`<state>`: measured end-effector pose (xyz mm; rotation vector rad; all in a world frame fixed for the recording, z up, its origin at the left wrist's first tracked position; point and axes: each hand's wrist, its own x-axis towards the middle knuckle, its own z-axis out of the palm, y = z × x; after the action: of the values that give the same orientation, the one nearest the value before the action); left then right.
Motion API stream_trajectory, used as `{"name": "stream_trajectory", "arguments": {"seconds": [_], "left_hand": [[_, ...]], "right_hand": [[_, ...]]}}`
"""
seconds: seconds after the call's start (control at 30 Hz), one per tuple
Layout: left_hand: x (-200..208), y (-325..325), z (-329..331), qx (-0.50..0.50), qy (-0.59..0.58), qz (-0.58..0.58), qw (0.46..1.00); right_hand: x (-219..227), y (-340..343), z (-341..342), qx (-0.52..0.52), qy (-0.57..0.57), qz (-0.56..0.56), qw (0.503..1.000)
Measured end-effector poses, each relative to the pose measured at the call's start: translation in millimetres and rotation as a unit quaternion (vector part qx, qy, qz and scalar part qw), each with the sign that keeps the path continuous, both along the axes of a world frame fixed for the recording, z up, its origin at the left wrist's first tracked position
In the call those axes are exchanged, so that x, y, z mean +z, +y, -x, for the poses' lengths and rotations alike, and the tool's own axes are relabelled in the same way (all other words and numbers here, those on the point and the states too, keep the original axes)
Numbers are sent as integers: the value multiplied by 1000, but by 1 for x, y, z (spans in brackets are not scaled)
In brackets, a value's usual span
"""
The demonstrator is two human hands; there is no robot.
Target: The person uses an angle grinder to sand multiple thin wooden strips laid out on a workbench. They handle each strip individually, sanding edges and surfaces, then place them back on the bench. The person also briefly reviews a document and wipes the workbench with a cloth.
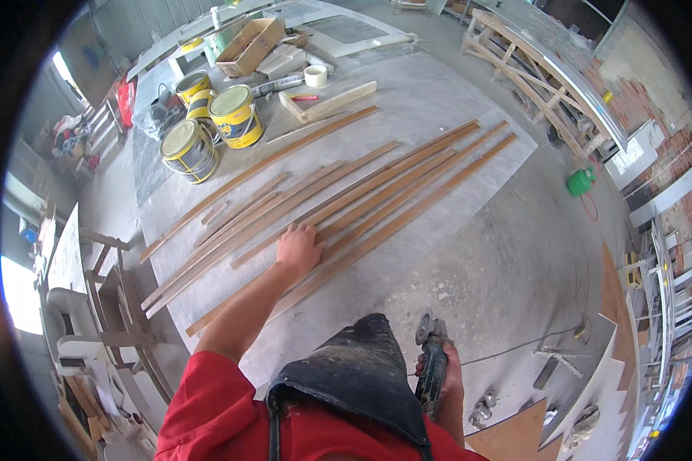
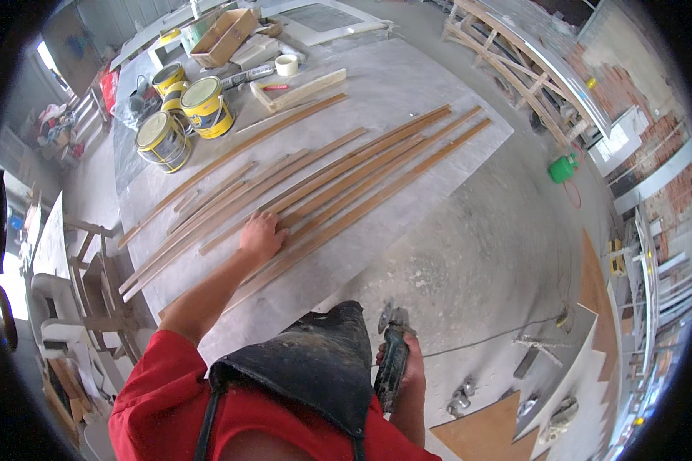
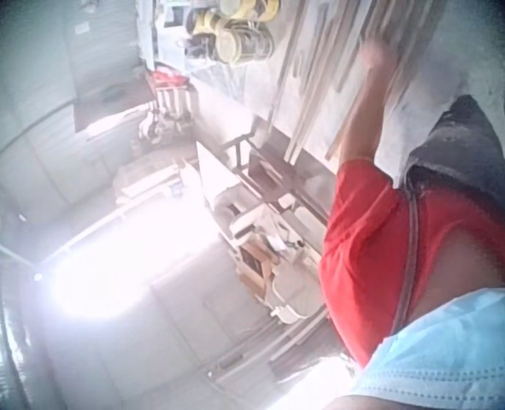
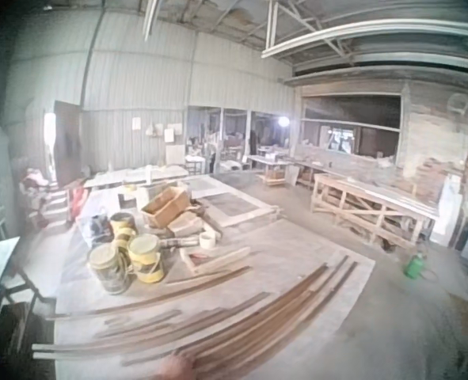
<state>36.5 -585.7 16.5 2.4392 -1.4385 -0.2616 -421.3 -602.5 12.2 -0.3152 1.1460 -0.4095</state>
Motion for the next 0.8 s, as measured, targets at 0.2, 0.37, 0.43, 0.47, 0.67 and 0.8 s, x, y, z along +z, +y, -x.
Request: {"name": "stream_trajectory", "arguments": {"seconds": [0.2, 0.37, 0.43, 0.47, 0.67, 0.8], "left_hand": [[6, -57, -6, -26, -58, 39, 997], [15, -120, -5, -47, -60, -75, 994], [16, -130, -3, -28, -59, -85, 994], [18, -134, -4, -29, -37, -99, 994], [22, -141, -42, -17, 141, -79, 987], [64, -138, -23, 46, 411, -39, 910]], "right_hand": [[-7, -14, -4, -8, -25, -18, 999], [-9, -7, -1, -22, -50, -8, 999], [-10, 1, 4, -37, -55, -5, 998], [-10, 5, 6, -44, -58, -3, 997], [-7, 25, 18, -89, -28, -18, 996], [-18, 29, 28, -127, -70, -31, 989]]}}
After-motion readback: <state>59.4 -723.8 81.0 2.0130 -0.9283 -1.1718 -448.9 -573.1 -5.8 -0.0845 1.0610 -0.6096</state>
